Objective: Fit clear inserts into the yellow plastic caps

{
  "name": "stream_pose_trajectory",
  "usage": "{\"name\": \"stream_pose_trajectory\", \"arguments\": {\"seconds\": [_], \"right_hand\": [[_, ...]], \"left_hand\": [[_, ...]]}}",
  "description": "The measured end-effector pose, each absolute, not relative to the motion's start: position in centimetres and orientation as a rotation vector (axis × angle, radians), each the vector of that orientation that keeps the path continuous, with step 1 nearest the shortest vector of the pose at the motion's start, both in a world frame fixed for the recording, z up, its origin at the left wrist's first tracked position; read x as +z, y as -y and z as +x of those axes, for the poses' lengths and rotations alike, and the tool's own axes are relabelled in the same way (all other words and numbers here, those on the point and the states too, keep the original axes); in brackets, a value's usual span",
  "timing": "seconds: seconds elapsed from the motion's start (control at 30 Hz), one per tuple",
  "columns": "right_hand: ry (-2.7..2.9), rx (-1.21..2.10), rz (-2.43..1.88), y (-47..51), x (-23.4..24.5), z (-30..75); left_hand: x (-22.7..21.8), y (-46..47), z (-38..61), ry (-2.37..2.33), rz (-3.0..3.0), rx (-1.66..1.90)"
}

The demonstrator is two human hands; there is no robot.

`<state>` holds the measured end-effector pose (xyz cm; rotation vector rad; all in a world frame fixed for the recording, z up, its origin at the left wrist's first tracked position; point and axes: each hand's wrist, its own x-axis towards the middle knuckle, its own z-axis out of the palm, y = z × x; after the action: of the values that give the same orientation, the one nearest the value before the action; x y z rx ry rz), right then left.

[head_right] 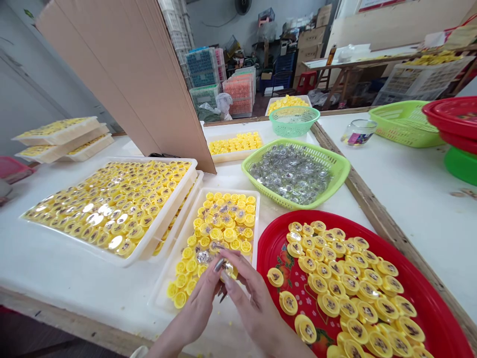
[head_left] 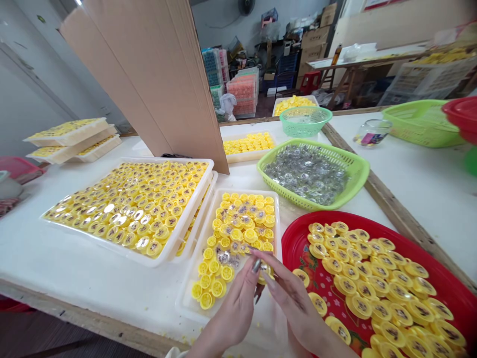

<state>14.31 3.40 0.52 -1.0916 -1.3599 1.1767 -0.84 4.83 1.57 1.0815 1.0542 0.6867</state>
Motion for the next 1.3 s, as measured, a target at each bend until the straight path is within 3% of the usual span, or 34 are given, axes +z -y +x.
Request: {"name": "stream_pose_trajectory", "arguments": {"seconds": [0.17, 0.37, 0.67, 0.9, 1.3], "right_hand": [[1.725, 0.647, -1.099, -4.1, -1.0, 14.8], [1.865, 0.456, -1.039, -4.5, -1.1, 15.5], [2.117, 0.125, -1.045, -4.3, 0.2, 16.0], [1.634, 0.944, -1.271, -2.8, 0.4, 14.8], [1.185, 1.102, -1.154, -3.0, -1.0, 12.1]], "left_hand": [[2.6, -5.3, -0.3, -1.053, 1.059, 0.615], [4.4, -5.7, 0.2, -1.012, 0.927, 0.594], [2.5, -4.8, 0.3, -1.023, 1.053, 0.763], [1.7, -4.4, 0.6, -1.156, 1.337, 0.887], [-0.7, -2.7, 1.7, -1.191, 1.066, 1.085]]}}
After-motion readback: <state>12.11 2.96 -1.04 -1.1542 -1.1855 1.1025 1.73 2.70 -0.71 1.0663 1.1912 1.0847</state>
